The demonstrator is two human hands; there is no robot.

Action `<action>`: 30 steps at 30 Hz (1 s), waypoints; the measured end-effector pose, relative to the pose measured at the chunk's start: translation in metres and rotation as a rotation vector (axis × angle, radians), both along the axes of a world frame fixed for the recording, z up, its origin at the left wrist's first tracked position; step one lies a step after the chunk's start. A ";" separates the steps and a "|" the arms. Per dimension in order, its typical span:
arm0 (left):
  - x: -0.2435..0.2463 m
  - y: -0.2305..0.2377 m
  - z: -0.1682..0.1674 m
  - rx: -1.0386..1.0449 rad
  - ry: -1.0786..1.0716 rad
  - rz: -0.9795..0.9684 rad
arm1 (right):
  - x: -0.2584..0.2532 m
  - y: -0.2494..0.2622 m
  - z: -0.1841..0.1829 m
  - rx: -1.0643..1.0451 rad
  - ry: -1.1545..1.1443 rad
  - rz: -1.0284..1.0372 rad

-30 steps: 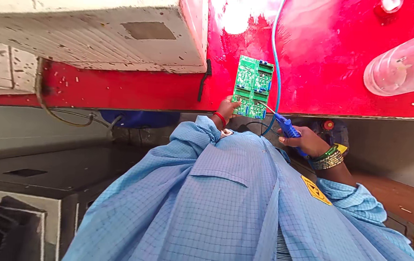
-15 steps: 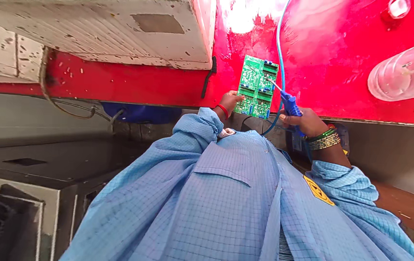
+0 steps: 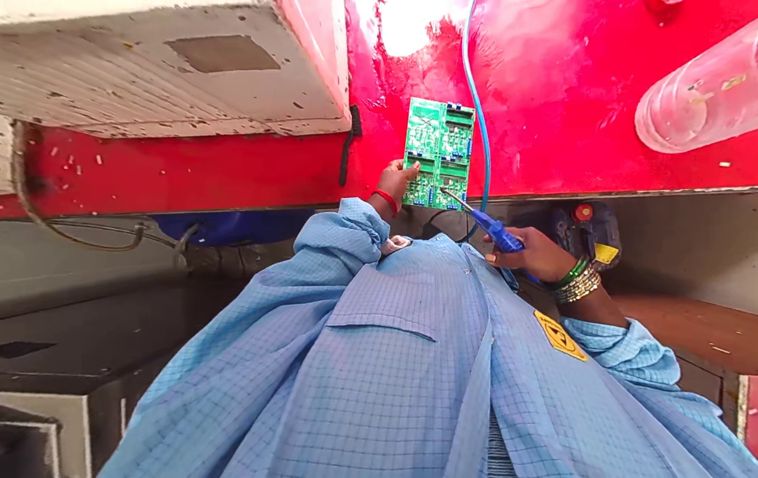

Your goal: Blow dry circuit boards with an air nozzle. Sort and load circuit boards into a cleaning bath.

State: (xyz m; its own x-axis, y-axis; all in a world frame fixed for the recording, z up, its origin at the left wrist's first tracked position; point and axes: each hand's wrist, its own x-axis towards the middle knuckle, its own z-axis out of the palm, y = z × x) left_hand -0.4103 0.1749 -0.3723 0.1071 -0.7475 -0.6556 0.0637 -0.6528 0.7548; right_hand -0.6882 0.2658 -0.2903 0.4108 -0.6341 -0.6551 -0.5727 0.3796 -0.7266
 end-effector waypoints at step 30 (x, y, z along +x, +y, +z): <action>0.004 0.023 0.030 0.135 0.095 0.238 | -0.049 0.016 0.011 -0.012 -0.402 0.044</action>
